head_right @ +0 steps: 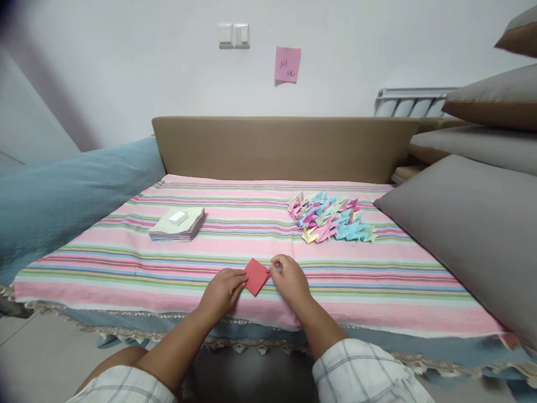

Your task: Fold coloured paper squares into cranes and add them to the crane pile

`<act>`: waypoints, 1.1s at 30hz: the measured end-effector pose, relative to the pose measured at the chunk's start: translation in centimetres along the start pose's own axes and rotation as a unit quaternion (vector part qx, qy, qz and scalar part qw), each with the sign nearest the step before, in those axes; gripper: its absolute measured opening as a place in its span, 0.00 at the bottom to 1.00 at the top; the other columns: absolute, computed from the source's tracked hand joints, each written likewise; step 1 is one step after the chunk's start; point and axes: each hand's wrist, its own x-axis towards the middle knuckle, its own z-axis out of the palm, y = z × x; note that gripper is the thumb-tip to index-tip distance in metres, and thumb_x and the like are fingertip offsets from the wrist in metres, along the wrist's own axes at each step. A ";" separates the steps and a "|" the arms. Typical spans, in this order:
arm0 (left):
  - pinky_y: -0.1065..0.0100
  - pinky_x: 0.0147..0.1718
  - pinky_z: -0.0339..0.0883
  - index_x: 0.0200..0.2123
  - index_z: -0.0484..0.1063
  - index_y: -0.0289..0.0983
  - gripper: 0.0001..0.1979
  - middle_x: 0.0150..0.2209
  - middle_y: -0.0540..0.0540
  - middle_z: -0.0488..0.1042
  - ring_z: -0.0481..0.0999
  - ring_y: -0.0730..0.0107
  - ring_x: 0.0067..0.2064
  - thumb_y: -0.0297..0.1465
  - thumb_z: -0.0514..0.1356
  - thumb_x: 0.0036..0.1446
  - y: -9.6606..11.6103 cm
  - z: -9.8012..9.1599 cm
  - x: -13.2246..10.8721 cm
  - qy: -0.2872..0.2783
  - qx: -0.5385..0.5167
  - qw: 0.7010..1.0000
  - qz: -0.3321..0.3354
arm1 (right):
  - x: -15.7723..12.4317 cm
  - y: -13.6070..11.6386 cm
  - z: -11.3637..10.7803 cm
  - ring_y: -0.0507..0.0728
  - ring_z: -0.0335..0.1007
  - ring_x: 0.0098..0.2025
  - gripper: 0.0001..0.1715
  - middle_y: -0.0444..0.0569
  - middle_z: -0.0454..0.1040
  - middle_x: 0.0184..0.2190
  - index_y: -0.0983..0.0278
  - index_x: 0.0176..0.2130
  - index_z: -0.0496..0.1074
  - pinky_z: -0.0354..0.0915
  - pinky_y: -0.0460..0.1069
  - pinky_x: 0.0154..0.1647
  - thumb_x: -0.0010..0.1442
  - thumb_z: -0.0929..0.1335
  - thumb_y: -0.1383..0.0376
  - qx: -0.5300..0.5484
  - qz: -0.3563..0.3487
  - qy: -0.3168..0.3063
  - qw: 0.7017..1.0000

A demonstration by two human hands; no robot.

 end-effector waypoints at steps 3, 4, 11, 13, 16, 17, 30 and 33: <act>0.59 0.40 0.69 0.37 0.75 0.37 0.09 0.39 0.41 0.78 0.75 0.61 0.39 0.29 0.55 0.57 -0.1 -0.2 0.1 -0.003 -0.002 1.000 -0.001 | 0.2 0.1 -0.7 0.56 0.66 0.39 0.07 0.49 0.70 0.35 0.63 0.32 0.72 0.62 0.50 0.41 0.52 0.64 0.67 -0.018 -0.053 -0.007 0.998; 0.59 0.39 0.69 0.36 0.75 0.37 0.09 0.39 0.41 0.78 0.75 0.62 0.39 0.29 0.55 0.57 -0.1 -0.3 0.1 -0.006 -0.003 1.000 -0.002 | 0.2 0.2 -0.8 0.56 0.66 0.39 0.08 0.49 0.70 0.35 0.62 0.32 0.73 0.63 0.50 0.41 0.52 0.65 0.67 -0.026 -0.062 -0.020 0.998; 0.59 0.40 0.68 0.36 0.75 0.37 0.08 0.38 0.43 0.78 0.75 0.63 0.39 0.28 0.55 0.56 0.0 -0.4 0.2 -0.007 -0.020 1.000 -0.009 | -0.1 0.8 -0.4 0.56 0.64 0.39 0.09 0.49 0.69 0.33 0.61 0.33 0.76 0.61 0.51 0.42 0.54 0.65 0.68 -0.099 -0.096 -0.057 0.989; 0.59 0.40 0.67 0.36 0.75 0.38 0.08 0.38 0.43 0.78 0.75 0.63 0.39 0.28 0.56 0.56 0.0 -0.4 0.2 -0.005 -0.024 1.000 -0.011 | -0.1 0.9 -0.2 0.56 0.64 0.39 0.09 0.49 0.69 0.33 0.61 0.33 0.76 0.61 0.51 0.43 0.54 0.65 0.68 -0.110 -0.096 -0.064 0.987; 0.58 0.41 0.67 0.35 0.75 0.38 0.07 0.37 0.44 0.78 0.75 0.63 0.39 0.28 0.56 0.55 0.0 -0.5 0.3 -0.003 -0.026 1.000 -0.013 | 0.0 1.0 0.2 0.56 0.64 0.39 0.10 0.49 0.70 0.33 0.62 0.34 0.76 0.60 0.51 0.42 0.55 0.65 0.68 -0.108 -0.091 -0.071 0.987; 0.58 0.41 0.67 0.35 0.75 0.38 0.07 0.37 0.44 0.78 0.75 0.63 0.39 0.28 0.57 0.55 0.0 -0.6 0.3 -0.004 -0.027 1.000 -0.014 | 0.0 1.0 0.3 0.56 0.64 0.39 0.10 0.49 0.70 0.33 0.62 0.34 0.76 0.60 0.51 0.42 0.55 0.64 0.69 -0.106 -0.096 -0.072 0.987; 0.58 0.42 0.66 0.38 0.75 0.38 0.09 0.38 0.43 0.78 0.74 0.63 0.40 0.28 0.56 0.56 -0.3 -0.1 0.1 0.004 -0.029 1.000 -0.010 | -0.3 0.2 1.9 0.57 0.61 0.43 0.08 0.47 0.70 0.39 0.60 0.32 0.74 0.54 0.53 0.44 0.55 0.65 0.68 -0.153 -0.157 -0.082 0.972; 0.57 0.42 0.66 0.38 0.75 0.39 0.09 0.38 0.43 0.78 0.74 0.63 0.40 0.29 0.56 0.56 -0.3 -0.1 0.1 0.004 -0.031 0.999 -0.013 | -0.5 -0.1 2.1 0.57 0.61 0.44 0.09 0.47 0.71 0.41 0.58 0.36 0.74 0.51 0.55 0.47 0.56 0.64 0.67 -0.164 -0.161 -0.078 0.970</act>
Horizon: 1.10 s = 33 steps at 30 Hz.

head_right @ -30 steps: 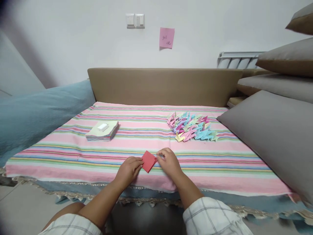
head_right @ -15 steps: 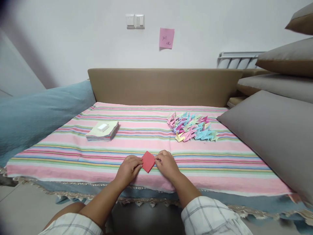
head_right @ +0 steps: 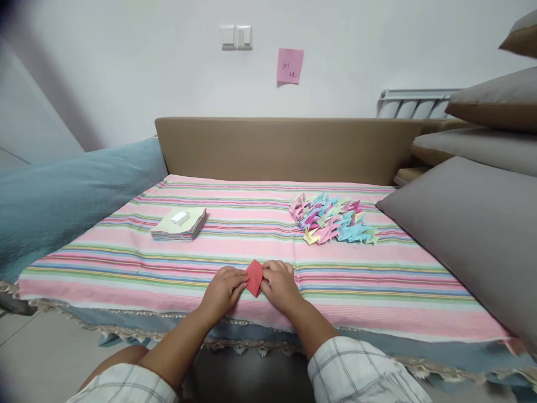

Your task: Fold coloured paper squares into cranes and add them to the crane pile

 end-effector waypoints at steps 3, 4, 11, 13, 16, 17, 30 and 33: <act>0.58 0.42 0.66 0.38 0.75 0.39 0.09 0.37 0.44 0.78 0.75 0.63 0.40 0.29 0.56 0.56 0.1 -0.1 0.1 -0.005 -0.002 1.000 -0.006 | 0.0 -0.2 0.0 0.57 0.62 0.45 0.11 0.47 0.72 0.42 0.58 0.38 0.73 0.49 0.56 0.48 0.56 0.64 0.67 -0.006 -0.006 0.000 1.000; 0.58 0.42 0.66 0.38 0.75 0.39 0.09 0.37 0.44 0.78 0.75 0.63 0.40 0.29 0.56 0.56 0.1 -0.1 0.1 -0.007 -0.004 1.000 -0.007 | 0.0 -0.3 0.0 0.57 0.62 0.45 0.11 0.47 0.72 0.42 0.58 0.38 0.73 0.49 0.56 0.48 0.56 0.63 0.67 -0.006 -0.008 0.001 1.000; 0.58 0.43 0.65 0.38 0.75 0.39 0.09 0.38 0.44 0.78 0.74 0.64 0.41 0.28 0.56 0.56 0.2 -0.3 0.2 -0.017 -0.024 1.000 -0.011 | 0.0 -0.4 0.1 0.60 0.61 0.48 0.17 0.50 0.70 0.46 0.59 0.45 0.70 0.52 0.56 0.50 0.55 0.64 0.68 0.023 -0.019 0.019 0.999; 0.58 0.43 0.64 0.38 0.74 0.39 0.09 0.38 0.45 0.78 0.73 0.64 0.41 0.28 0.55 0.56 0.4 -0.6 0.3 -0.030 -0.033 0.999 -0.013 | 0.0 -0.3 0.2 0.60 0.58 0.52 0.19 0.52 0.66 0.51 0.61 0.46 0.70 0.53 0.56 0.52 0.53 0.64 0.69 0.042 -0.035 0.024 0.998; 0.59 0.43 0.63 0.40 0.72 0.39 0.11 0.39 0.45 0.77 0.72 0.64 0.41 0.27 0.52 0.56 0.9 -1.2 0.4 -0.054 -0.036 0.997 -0.048 | 0.0 -0.4 0.0 0.59 0.60 0.51 0.17 0.53 0.67 0.49 0.63 0.45 0.70 0.56 0.53 0.52 0.54 0.64 0.69 0.083 -0.056 0.009 0.995; 0.58 0.44 0.62 0.41 0.71 0.40 0.12 0.40 0.45 0.76 0.71 0.63 0.42 0.27 0.52 0.56 1.2 -1.5 0.4 -0.060 -0.033 0.995 -0.067 | 0.0 -0.6 -0.2 0.58 0.62 0.48 0.15 0.52 0.69 0.46 0.63 0.44 0.71 0.58 0.53 0.50 0.55 0.63 0.69 0.092 -0.056 0.005 0.994; 0.49 0.58 0.41 0.43 0.64 0.40 0.13 0.43 0.46 0.73 0.69 0.62 0.47 0.29 0.53 0.51 2.1 -2.1 0.4 -0.102 -0.034 0.981 -0.161 | -0.3 -1.2 -0.9 0.54 0.67 0.34 0.10 0.46 0.73 0.32 0.62 0.40 0.67 0.61 0.48 0.36 0.60 0.60 0.64 0.121 0.070 -0.020 0.990; 0.50 0.58 0.42 0.41 0.63 0.39 0.13 0.41 0.46 0.73 0.69 0.63 0.46 0.27 0.51 0.50 2.0 -2.0 0.4 -0.105 -0.022 0.980 -0.170 | -0.3 -0.9 -0.3 0.55 0.67 0.35 0.18 0.47 0.72 0.35 0.63 0.46 0.63 0.62 0.49 0.37 0.55 0.64 0.65 0.144 0.098 0.021 0.984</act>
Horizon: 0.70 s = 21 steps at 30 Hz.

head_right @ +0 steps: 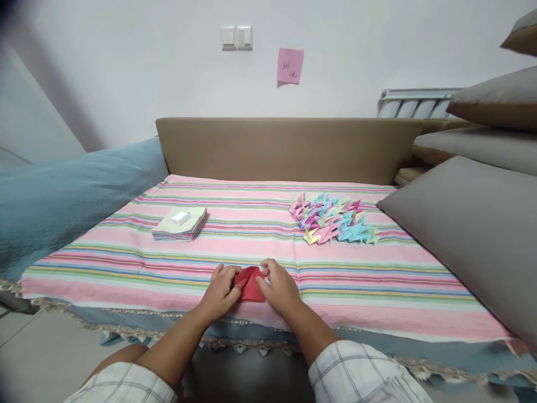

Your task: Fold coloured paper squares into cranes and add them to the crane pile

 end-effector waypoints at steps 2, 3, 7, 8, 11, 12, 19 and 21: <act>0.51 0.58 0.43 0.40 0.63 0.39 0.12 0.41 0.47 0.73 0.69 0.64 0.45 0.26 0.50 0.50 -0.1 0.1 0.1 0.003 0.001 1.000 0.000 | 0.0 0.1 0.3 0.56 0.66 0.40 0.21 0.49 0.71 0.38 0.64 0.48 0.63 0.62 0.50 0.41 0.52 0.65 0.66 0.006 -0.020 0.014 1.000; 0.51 0.58 0.43 0.40 0.63 0.39 0.12 0.40 0.47 0.73 0.69 0.64 0.45 0.26 0.50 0.50 -0.1 0.2 0.1 0.005 -0.001 1.000 0.001 | 0.0 0.1 0.3 0.56 0.66 0.41 0.21 0.50 0.71 0.39 0.64 0.47 0.64 0.62 0.50 0.43 0.52 0.65 0.67 0.008 -0.028 0.013 0.999; 0.52 0.57 0.43 0.38 0.64 0.39 0.09 0.39 0.48 0.73 0.70 0.67 0.44 0.26 0.49 0.54 0.2 0.1 0.2 0.013 -0.007 1.000 0.004 | 0.0 -0.2 0.4 0.55 0.65 0.37 0.09 0.47 0.71 0.33 0.63 0.37 0.68 0.61 0.49 0.39 0.53 0.64 0.67 -0.010 -0.033 -0.004 0.999; 0.52 0.57 0.43 0.37 0.65 0.40 0.08 0.39 0.49 0.74 0.70 0.67 0.43 0.28 0.49 0.55 0.3 0.0 0.2 0.012 -0.008 1.000 0.004 | 0.0 -0.3 0.4 0.55 0.65 0.36 0.06 0.46 0.71 0.31 0.62 0.35 0.68 0.60 0.49 0.37 0.53 0.64 0.67 -0.021 -0.030 -0.003 0.999; 0.54 0.54 0.51 0.37 0.66 0.39 0.07 0.38 0.48 0.74 0.70 0.65 0.42 0.33 0.54 0.55 0.3 -0.3 0.1 0.008 0.006 1.000 0.008 | 0.1 -0.4 0.5 0.55 0.64 0.35 0.03 0.45 0.70 0.29 0.62 0.30 0.67 0.58 0.48 0.34 0.53 0.63 0.68 -0.051 -0.027 0.005 0.998; 0.57 0.50 0.55 0.37 0.66 0.39 0.08 0.38 0.47 0.74 0.70 0.63 0.42 0.34 0.57 0.53 0.3 -0.4 0.1 0.006 0.017 1.000 0.008 | 0.1 -0.4 0.6 0.55 0.64 0.34 0.04 0.45 0.70 0.29 0.62 0.29 0.67 0.58 0.48 0.34 0.53 0.63 0.68 -0.057 -0.027 0.008 0.998; 0.68 0.38 0.60 0.34 0.70 0.39 0.08 0.34 0.48 0.75 0.71 0.66 0.38 0.25 0.56 0.50 -0.3 -0.4 0.3 0.006 0.039 0.999 -0.033 | -0.1 -0.5 0.2 0.55 0.65 0.37 0.06 0.46 0.72 0.32 0.62 0.33 0.69 0.59 0.49 0.38 0.55 0.63 0.68 -0.026 -0.065 -0.001 0.998; 0.69 0.37 0.59 0.34 0.70 0.40 0.07 0.33 0.48 0.75 0.71 0.67 0.38 0.26 0.55 0.51 -0.1 -0.5 0.5 -0.004 0.048 0.998 -0.043 | -0.1 -0.4 -0.1 0.56 0.65 0.39 0.09 0.47 0.73 0.34 0.62 0.36 0.70 0.60 0.50 0.41 0.56 0.61 0.68 -0.003 -0.089 -0.014 0.996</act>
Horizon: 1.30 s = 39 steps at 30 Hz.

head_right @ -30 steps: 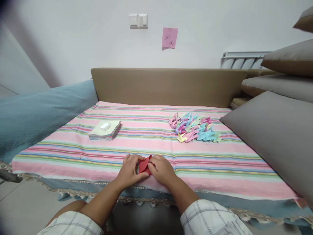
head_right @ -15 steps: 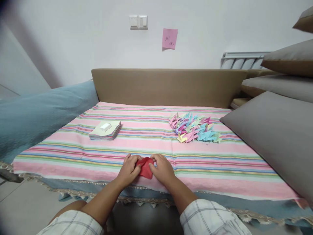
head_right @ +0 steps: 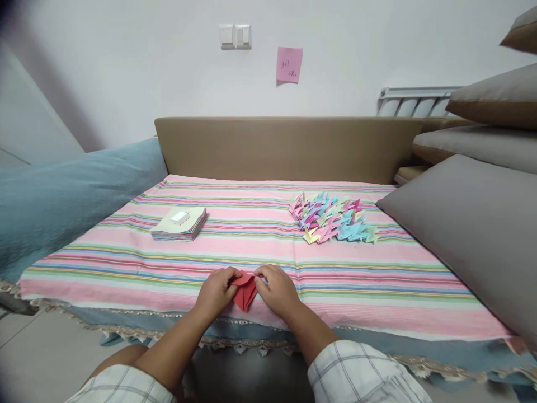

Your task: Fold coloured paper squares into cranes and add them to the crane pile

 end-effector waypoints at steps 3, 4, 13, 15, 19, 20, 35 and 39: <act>0.69 0.36 0.59 0.35 0.71 0.41 0.08 0.34 0.49 0.76 0.72 0.66 0.38 0.26 0.54 0.52 0.4 -0.3 0.2 -0.012 0.026 0.999 -0.017 | 0.0 0.3 -0.2 0.55 0.65 0.41 0.16 0.48 0.73 0.37 0.62 0.38 0.70 0.60 0.50 0.43 0.55 0.58 0.73 0.026 -0.028 -0.012 0.999; 0.69 0.35 0.58 0.36 0.71 0.42 0.09 0.34 0.49 0.76 0.72 0.66 0.38 0.27 0.54 0.53 0.5 -0.4 0.3 -0.013 0.033 0.999 -0.022 | 0.1 0.5 -0.2 0.55 0.65 0.41 0.17 0.48 0.73 0.37 0.62 0.38 0.70 0.60 0.50 0.43 0.54 0.58 0.75 0.031 -0.032 -0.012 0.999; 0.70 0.34 0.58 0.41 0.69 0.44 0.10 0.36 0.50 0.77 0.74 0.66 0.39 0.33 0.52 0.57 1.2 -0.9 0.8 -0.031 0.066 0.995 -0.065 | 0.2 0.7 0.2 0.57 0.67 0.40 0.14 0.47 0.75 0.38 0.61 0.42 0.70 0.61 0.51 0.43 0.57 0.61 0.70 0.030 -0.028 -0.029 0.999; 0.70 0.33 0.58 0.40 0.69 0.44 0.10 0.35 0.49 0.77 0.74 0.65 0.39 0.36 0.51 0.58 1.5 -1.0 0.9 -0.038 0.079 0.993 -0.075 | 0.2 0.8 0.3 0.57 0.67 0.41 0.14 0.48 0.75 0.39 0.61 0.43 0.70 0.61 0.52 0.44 0.58 0.61 0.69 0.028 -0.033 -0.027 0.999; 0.69 0.32 0.58 0.41 0.69 0.43 0.15 0.35 0.47 0.77 0.74 0.64 0.38 0.41 0.46 0.61 1.7 -1.1 1.0 -0.045 0.100 0.990 -0.094 | 0.1 0.9 0.5 0.57 0.67 0.42 0.13 0.49 0.75 0.39 0.62 0.44 0.70 0.61 0.52 0.45 0.59 0.62 0.67 0.023 -0.042 -0.020 0.999; 0.69 0.32 0.58 0.42 0.69 0.43 0.16 0.35 0.47 0.77 0.74 0.64 0.38 0.40 0.45 0.61 1.7 -1.1 1.0 -0.044 0.101 0.989 -0.097 | 0.1 0.9 0.5 0.57 0.67 0.42 0.13 0.49 0.74 0.40 0.62 0.44 0.69 0.61 0.52 0.44 0.59 0.62 0.67 0.024 -0.041 -0.019 0.999; 0.70 0.29 0.57 0.35 0.71 0.42 0.20 0.32 0.46 0.77 0.75 0.64 0.35 0.44 0.44 0.60 2.1 -1.2 1.6 -0.036 0.106 0.987 -0.118 | 0.2 0.9 1.5 0.56 0.67 0.43 0.11 0.49 0.74 0.40 0.61 0.41 0.71 0.62 0.53 0.46 0.61 0.62 0.66 -0.012 -0.086 0.019 0.996; 0.68 0.30 0.58 0.41 0.69 0.43 0.19 0.35 0.45 0.77 0.75 0.62 0.37 0.42 0.43 0.61 1.9 -1.1 1.6 -0.026 0.089 0.990 -0.108 | 0.3 0.7 1.6 0.56 0.66 0.43 0.11 0.49 0.74 0.40 0.61 0.42 0.71 0.62 0.53 0.47 0.61 0.62 0.66 -0.012 -0.101 0.030 0.994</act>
